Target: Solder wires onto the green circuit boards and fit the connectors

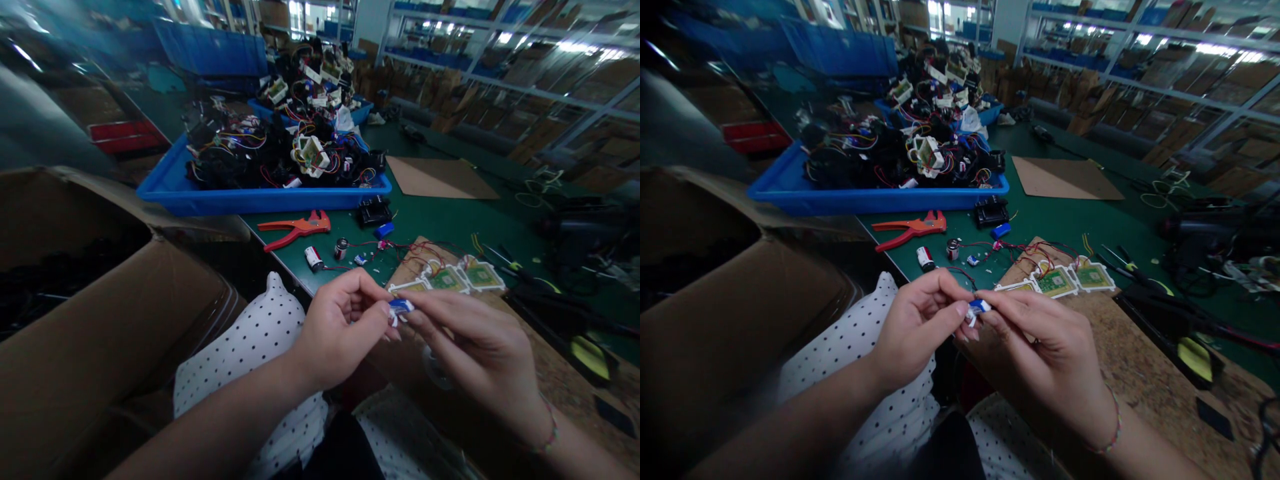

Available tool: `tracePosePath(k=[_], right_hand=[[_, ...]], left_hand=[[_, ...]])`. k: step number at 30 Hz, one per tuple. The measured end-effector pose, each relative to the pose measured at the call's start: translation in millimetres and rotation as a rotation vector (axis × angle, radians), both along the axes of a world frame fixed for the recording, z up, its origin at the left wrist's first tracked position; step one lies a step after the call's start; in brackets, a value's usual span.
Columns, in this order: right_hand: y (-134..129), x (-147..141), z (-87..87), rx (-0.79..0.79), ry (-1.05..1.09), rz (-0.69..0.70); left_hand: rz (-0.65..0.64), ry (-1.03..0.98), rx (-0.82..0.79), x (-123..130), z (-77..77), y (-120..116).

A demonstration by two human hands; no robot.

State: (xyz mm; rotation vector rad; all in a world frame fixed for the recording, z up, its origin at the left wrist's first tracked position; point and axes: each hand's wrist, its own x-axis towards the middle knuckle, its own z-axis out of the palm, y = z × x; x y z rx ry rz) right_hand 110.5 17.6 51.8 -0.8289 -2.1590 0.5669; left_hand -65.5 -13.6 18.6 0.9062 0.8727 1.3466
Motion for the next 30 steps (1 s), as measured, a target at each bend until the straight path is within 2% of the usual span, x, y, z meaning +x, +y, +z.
tracePosePath(k=[7,11,15,18,24,30], right_hand=[[2.4,-1.8,0.2,-0.073,0.030,-0.088],[7.7,1.8,-3.6,-0.092,0.004,-0.145],[8.5,6.1,-5.5,-0.112,-0.004,-0.178],[6.5,7.0,-3.8,-0.106,-0.002,-0.180],[3.9,6.8,3.4,-0.053,-0.075,-0.127],[5.2,8.6,10.5,-0.038,-0.147,-0.037]], left_hand=[[-0.054,0.020,0.020,-3.0,-4.8,1.1],[0.029,0.307,0.142,-3.7,-3.0,-2.5],[0.147,0.709,0.372,-3.5,-2.4,-3.0],[0.207,0.917,0.524,-5.0,-6.4,-0.6],[0.217,1.089,0.711,-9.2,-12.1,0.5],[0.182,1.143,0.726,-10.8,-12.0,-2.0]])
